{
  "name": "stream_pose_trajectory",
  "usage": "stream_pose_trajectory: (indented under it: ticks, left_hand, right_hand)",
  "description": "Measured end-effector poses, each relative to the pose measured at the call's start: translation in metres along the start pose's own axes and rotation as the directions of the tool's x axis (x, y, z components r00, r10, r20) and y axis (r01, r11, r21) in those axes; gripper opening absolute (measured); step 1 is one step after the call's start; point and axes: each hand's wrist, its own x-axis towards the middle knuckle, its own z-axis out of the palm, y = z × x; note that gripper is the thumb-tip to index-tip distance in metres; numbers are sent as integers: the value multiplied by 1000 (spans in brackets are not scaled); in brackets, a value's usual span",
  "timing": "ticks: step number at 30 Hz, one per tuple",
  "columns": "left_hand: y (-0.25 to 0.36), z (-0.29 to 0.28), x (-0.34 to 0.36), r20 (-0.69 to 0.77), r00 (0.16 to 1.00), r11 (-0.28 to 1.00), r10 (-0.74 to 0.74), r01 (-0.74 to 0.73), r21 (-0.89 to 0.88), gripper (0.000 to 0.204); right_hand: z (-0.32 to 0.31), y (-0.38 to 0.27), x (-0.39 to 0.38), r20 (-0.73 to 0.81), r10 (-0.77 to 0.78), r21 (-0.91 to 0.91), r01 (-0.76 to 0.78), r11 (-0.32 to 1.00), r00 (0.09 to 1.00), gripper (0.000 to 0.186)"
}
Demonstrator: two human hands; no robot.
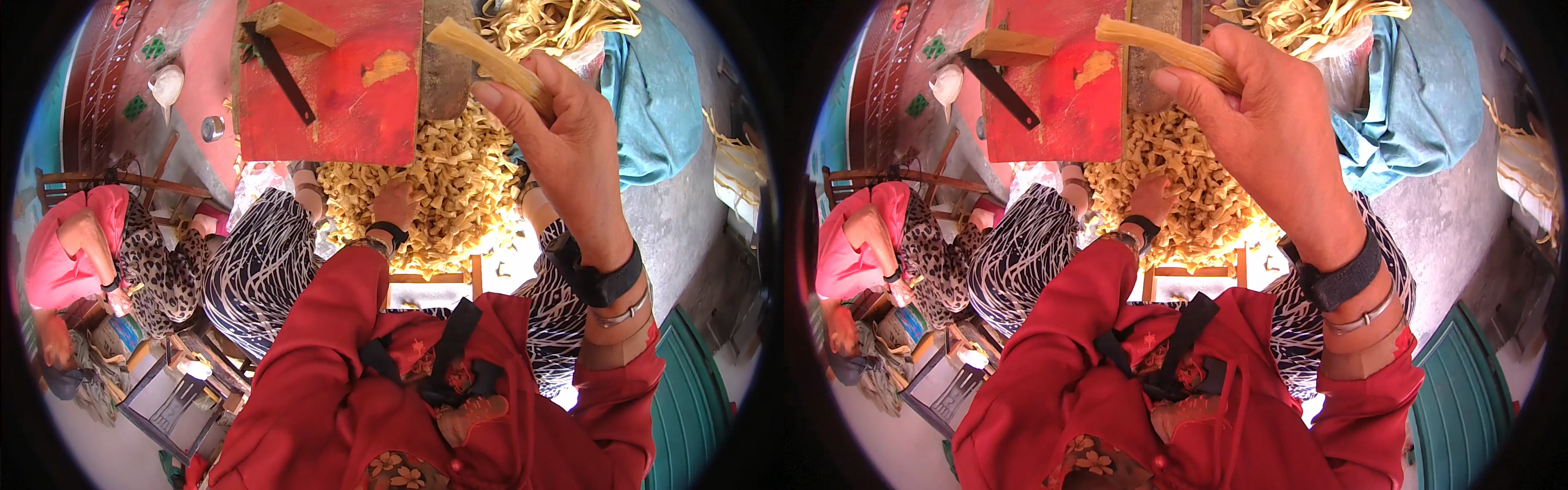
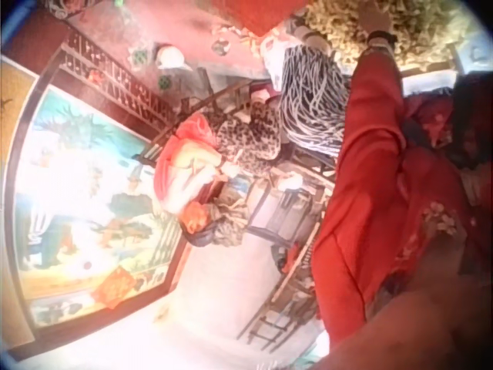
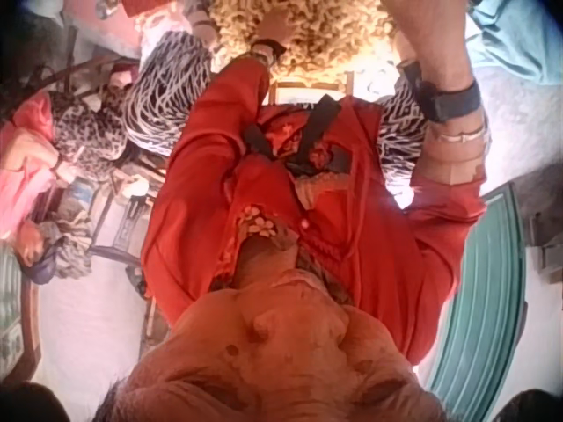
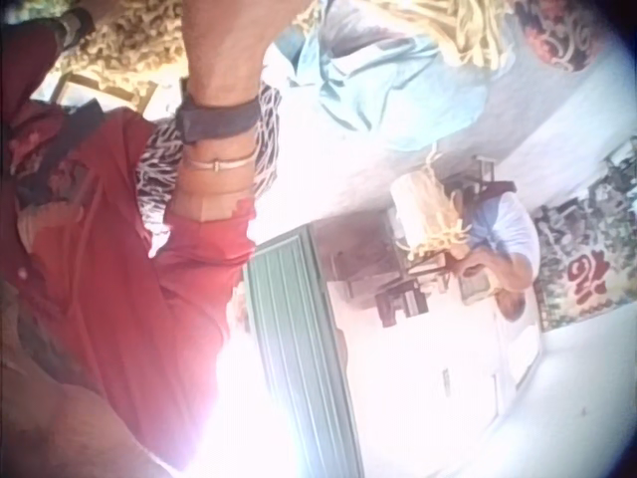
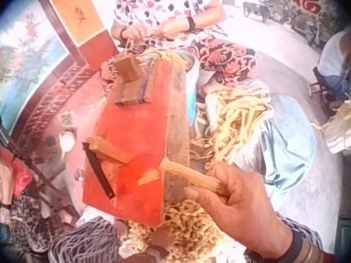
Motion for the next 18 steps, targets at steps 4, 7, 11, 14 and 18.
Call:
stream_pose_trajectory:
  ticks: [4, 7, 11, 14, 18]
  left_hand:
    - [-3, 7, 1, 96, 989, 992, -117, 110, 69, 15]
    - [1, -13, -4, 311, 945, 892, -105, 228, -390, 19]
    - [47, -80, -21, 444, 895, 410, 47, 388, -825, 12]
    - [70, -134, -43, 448, 884, 211, 132, 417, -884, 8]
    - [91, -169, -71, 297, 915, -21, 273, 314, -949, 7]
  right_hand:
    - [-2, -6, -3, 57, 67, -26, -65, 998, 996, 22]
    - [0, -6, -4, 80, 107, 107, -115, 988, 991, 26]
    - [6, 0, -15, 210, 204, 40, -217, 975, 956, 47]
    - [7, -1, -21, 349, 299, 70, -342, 937, 888, 49]
    - [8, -22, -42, 356, 340, -15, -358, 934, 870, 48]
